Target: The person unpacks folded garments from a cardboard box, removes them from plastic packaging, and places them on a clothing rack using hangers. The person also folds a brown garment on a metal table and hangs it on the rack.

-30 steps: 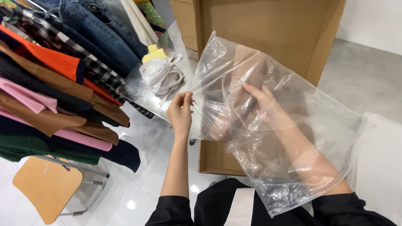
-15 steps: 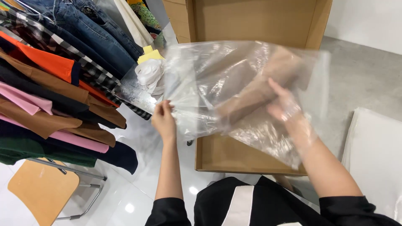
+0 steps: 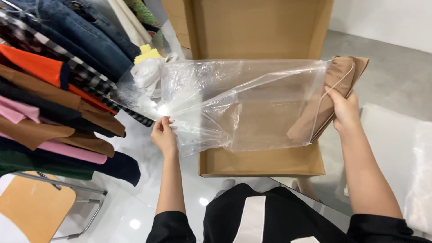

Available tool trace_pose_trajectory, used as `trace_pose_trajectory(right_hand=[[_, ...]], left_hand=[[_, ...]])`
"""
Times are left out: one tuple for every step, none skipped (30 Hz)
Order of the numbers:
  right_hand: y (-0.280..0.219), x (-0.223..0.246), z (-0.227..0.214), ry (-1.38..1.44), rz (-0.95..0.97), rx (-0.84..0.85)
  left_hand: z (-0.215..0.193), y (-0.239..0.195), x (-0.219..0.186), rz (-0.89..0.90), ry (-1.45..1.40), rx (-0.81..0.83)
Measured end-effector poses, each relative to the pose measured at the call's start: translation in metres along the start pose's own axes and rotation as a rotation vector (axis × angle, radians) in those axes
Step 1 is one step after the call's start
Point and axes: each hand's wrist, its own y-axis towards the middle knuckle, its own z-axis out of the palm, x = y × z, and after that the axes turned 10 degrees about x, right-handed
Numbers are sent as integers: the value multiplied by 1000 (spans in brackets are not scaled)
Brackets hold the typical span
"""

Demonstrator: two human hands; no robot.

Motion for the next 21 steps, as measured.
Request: trace_pose_trajectory(right_hand=[[5,-5,-7,-2,1,-11],[9,-11,-13,59,-54,-49],[12,-17,-19,119,-110,-87],[19,-27,-25,117,-108,-97],[26,-36,-31,185,-146,-132],[34,-45,-37,253,-187,-167],[31,-42,-35,252,-186,-176],[28,-41,-34,246,-210,-182],[25,-39,-33,240,-234,-188],[22,-34,-32,240,-237,-199],[20,-30,-32,90,-338,-132],[18,-26,-31,-62,-436,-62],[7,-12,-31,-64,-436,-70],[-3,2,-27,-218,-438,-66],[-14,16,-23,-372,-437,-62],[-12,21,-26,-372,-433,-62],[-9,26,-31,-468,-527,-33],[-6,30,-35,-564,-622,-1],[-15,38,-37,-563,-620,0],[-22,48,-39,-660,-613,3],[-30,59,-40,-757,-604,6]], left_hand=[[5,-4,-2,-4,0,10],[8,-9,-4,-23,19,13],[11,-14,-6,-42,39,16],[13,-15,-3,-45,41,25],[14,-16,0,-38,56,18],[16,-16,3,-28,71,11],[16,-13,9,-30,72,20],[16,-10,15,-11,50,9],[17,-8,22,8,28,-3],[14,0,36,9,28,8],[12,8,49,49,0,-10],[9,14,63,88,-28,-32],[8,8,56,87,-29,-24],[4,3,48,54,-16,-55],[0,-2,40,21,-4,-86],[-2,-6,35,20,0,-86],[-3,-11,29,-6,43,-92],[-3,-15,24,-31,84,-100],[-5,-20,24,-31,87,-101],[-4,-21,24,-46,61,-103],[-4,-23,23,-61,34,-105]])
